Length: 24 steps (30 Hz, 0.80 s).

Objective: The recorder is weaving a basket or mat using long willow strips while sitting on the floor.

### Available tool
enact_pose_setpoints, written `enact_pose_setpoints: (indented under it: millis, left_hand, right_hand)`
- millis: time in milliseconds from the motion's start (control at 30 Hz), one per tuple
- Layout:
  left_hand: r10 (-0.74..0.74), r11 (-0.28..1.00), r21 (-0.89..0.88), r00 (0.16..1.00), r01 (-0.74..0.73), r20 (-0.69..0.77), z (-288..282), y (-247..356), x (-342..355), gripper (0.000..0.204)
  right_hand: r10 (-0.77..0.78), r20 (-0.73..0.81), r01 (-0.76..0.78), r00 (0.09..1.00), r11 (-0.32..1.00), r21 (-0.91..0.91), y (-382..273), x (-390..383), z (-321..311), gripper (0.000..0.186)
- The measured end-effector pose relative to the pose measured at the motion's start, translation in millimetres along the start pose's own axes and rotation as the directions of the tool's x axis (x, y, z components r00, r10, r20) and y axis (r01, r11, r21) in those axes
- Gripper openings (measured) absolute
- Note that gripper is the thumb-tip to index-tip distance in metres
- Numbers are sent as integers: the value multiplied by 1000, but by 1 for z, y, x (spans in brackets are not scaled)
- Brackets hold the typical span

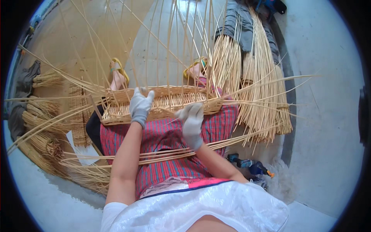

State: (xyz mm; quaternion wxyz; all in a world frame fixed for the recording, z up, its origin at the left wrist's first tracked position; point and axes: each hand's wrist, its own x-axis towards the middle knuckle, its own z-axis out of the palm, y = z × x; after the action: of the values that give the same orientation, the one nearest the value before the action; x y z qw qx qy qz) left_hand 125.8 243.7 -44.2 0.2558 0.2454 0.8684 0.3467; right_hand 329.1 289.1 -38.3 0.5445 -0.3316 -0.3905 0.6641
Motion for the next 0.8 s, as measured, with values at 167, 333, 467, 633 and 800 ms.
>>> enact_pose_setpoints:
  millis: [167, 333, 467, 633, 800]
  left_hand:
    - [69, 850, -494, 968, -183, -239, -7, 21, -29, 50]
    - [-7, 887, -364, 796, 284, 606, 49, 31, -44, 39]
    - [-40, 876, -381, 831, 296, 554, 88, 13, -44, 34]
    - [-88, 794, -488, 863, 362, 497, 96, 11, -41, 35]
    - [-85, 872, -382, 863, 306, 497, 78, 32, -51, 26]
  right_hand:
    - [192, -143, -211, 971, 968, -134, -27, 38, -59, 14]
    - [246, -129, -274, 961, 917, -290, -21, 55, -110, 14]
    - [-72, 344, 307, 936, 643, -702, -30, 93, -21, 36]
    - [-77, 657, 636, 750, 355, -685, -35, 151, 17, 48]
    - [-290, 235, 360, 928, 862, -358, -3, 87, -118, 24]
